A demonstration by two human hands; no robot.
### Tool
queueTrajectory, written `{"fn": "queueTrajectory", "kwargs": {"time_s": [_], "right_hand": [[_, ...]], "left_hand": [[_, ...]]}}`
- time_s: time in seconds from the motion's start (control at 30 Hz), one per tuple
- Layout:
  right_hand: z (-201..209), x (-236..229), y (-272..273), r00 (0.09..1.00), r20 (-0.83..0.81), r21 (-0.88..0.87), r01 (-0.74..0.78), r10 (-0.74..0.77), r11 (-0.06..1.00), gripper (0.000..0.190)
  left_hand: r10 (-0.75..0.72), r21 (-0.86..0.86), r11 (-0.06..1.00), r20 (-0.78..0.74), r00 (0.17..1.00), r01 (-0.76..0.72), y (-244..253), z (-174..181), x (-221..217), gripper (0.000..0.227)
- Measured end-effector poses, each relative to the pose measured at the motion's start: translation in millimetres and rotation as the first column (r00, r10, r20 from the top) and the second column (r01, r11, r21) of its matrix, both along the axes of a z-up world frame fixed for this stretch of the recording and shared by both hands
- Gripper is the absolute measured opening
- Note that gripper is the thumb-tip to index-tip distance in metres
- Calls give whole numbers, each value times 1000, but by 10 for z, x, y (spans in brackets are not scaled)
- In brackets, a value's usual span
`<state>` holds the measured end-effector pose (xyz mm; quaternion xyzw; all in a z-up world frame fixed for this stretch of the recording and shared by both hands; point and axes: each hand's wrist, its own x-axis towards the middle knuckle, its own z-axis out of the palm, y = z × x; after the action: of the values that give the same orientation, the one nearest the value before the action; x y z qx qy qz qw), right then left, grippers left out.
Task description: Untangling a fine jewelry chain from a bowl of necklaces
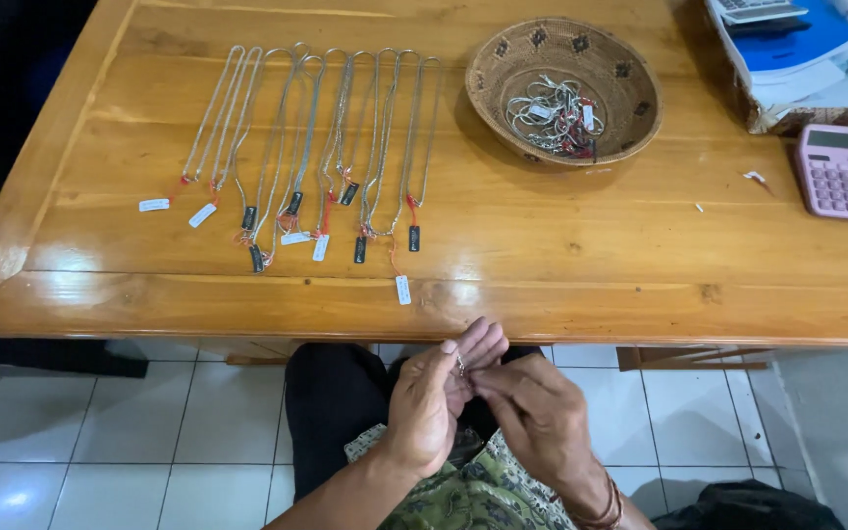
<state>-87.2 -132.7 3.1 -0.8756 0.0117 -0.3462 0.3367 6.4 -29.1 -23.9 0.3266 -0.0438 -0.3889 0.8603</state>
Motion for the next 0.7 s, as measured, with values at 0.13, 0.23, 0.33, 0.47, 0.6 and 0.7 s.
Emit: {"fn": "queueTrajectory", "kwargs": {"time_s": [0.13,0.23,0.33,0.47,0.6,0.7], "right_hand": [[37,43,-12,968,165,-84,205,-189,975,11],[61,79,37,980,194,-90,55,-36,994,11],[134,54,-9,998,22,-153,-54,58,987,13],[224,114,-11,993,111,-143,52,-36,988,13],[169,130,20,997,76,-203,2,14,979,15],[215,123,-59,997,-12,-129,-74,73,989,12]], "left_hand": [[-82,-34,996,-57,995,80,6,115,-87,47],[-12,-116,993,-2,1000,12,-4,173,-62,43],[-23,0,1000,-5,1000,23,9,140,-22,46],[-52,-125,991,1,999,52,-21,103,-95,45],[-10,-76,997,10,1000,10,-19,181,3,48],[-24,-114,993,51,998,30,1,62,-4,45]]}}
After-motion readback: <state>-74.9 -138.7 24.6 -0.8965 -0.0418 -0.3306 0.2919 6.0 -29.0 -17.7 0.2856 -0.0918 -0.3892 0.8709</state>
